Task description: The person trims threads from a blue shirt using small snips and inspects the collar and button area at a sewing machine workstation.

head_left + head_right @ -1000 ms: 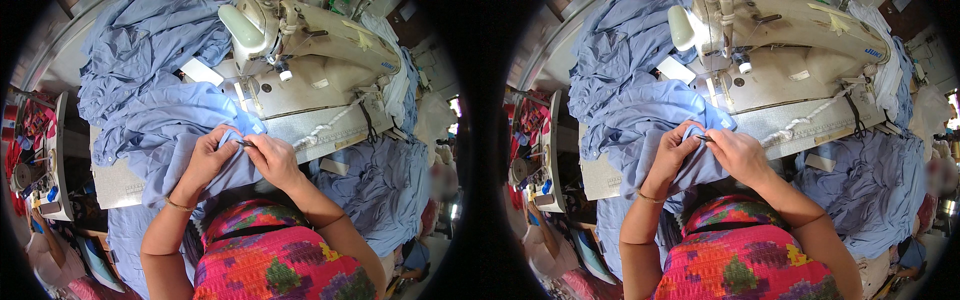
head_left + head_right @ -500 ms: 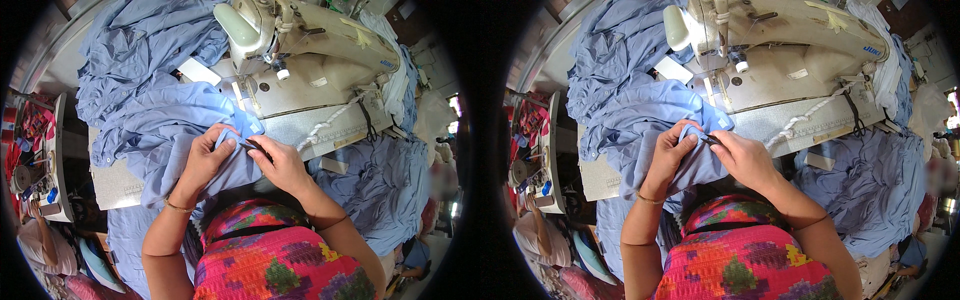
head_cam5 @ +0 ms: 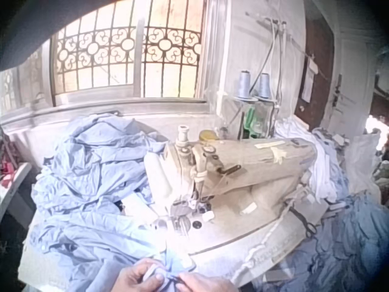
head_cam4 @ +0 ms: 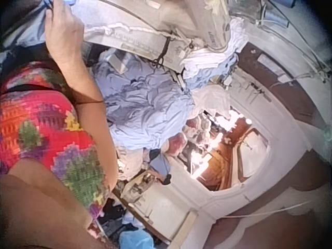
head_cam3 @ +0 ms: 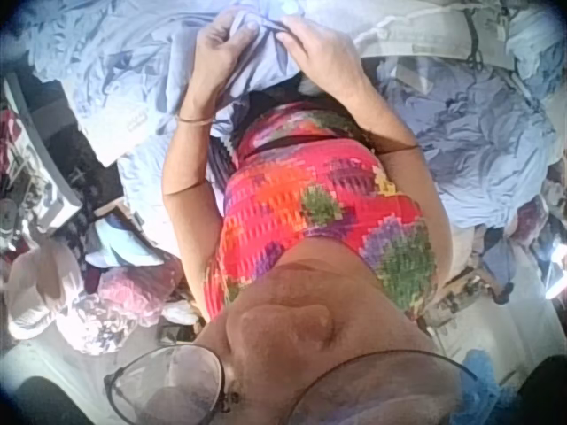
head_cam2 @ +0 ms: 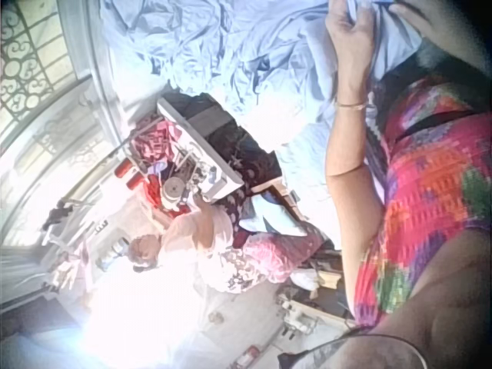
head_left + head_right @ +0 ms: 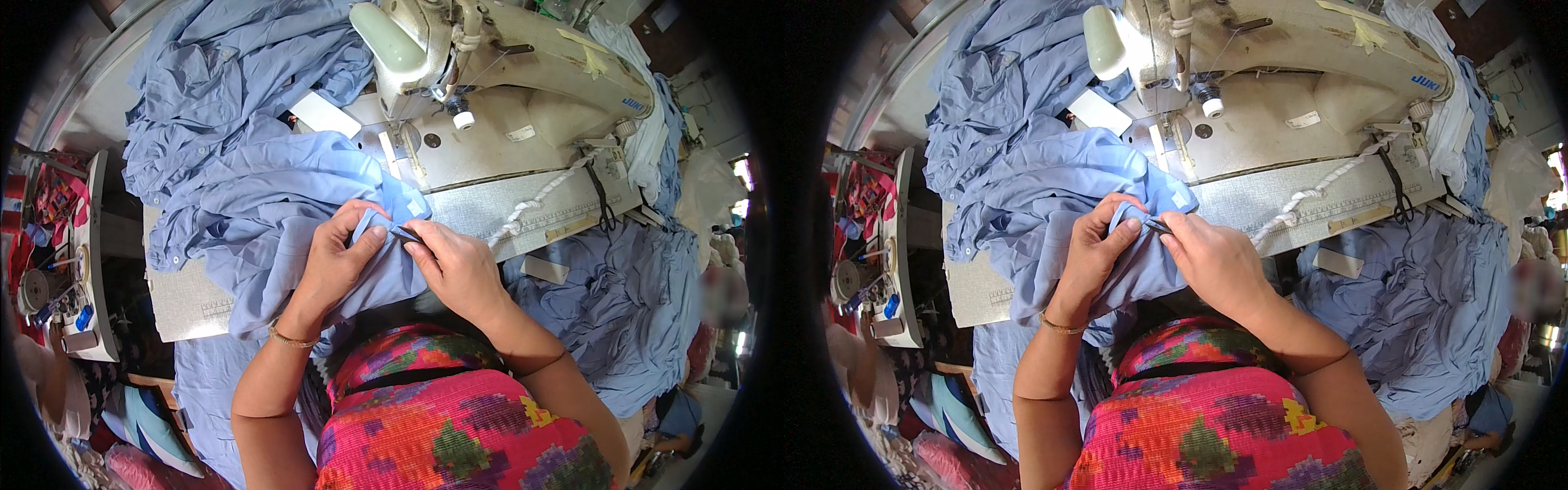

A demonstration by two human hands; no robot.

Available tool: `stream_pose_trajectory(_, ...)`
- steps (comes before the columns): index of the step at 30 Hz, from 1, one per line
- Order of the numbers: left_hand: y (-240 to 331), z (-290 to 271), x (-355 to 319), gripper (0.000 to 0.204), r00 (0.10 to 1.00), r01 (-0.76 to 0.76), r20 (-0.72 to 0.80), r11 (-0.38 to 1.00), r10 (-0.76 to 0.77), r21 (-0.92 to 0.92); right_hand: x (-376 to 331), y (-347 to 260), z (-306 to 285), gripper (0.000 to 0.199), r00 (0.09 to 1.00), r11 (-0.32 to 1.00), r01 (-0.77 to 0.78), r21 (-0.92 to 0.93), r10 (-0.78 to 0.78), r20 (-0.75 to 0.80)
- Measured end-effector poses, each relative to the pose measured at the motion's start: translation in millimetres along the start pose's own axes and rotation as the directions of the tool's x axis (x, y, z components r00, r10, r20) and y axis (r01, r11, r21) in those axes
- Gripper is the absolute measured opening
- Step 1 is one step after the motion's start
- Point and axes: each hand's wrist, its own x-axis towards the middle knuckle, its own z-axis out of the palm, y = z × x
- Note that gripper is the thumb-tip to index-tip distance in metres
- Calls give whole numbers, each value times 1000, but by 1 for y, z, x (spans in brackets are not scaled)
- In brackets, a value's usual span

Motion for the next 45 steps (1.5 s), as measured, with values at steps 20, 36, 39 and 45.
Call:
stream_pose_trajectory(20, -3, -3, 0, 11, 991, 127, 63, 978, -118, -165, 0, 20, 20, 22, 979, 983, 174, 65, -166, -120)
stream_pose_trajectory(36, -2, -3, -1, 11, 998, 59, 33, 983, -54, -175, 1, 20, 12, 26, 997, 903, -60, 425, 75, -19)
stream_pose_trajectory(39, -2, -5, -1, 12, 997, 67, 62, 976, -55, -206, 1, 14, 8, 25, 999, 937, -45, 347, 49, -4)
stream_pose_trajectory(45, -3, -6, -1, 13, 994, 96, 59, 977, -87, -188, 0, 11, 7, 24, 1000, 961, -7, 276, 12, -16)
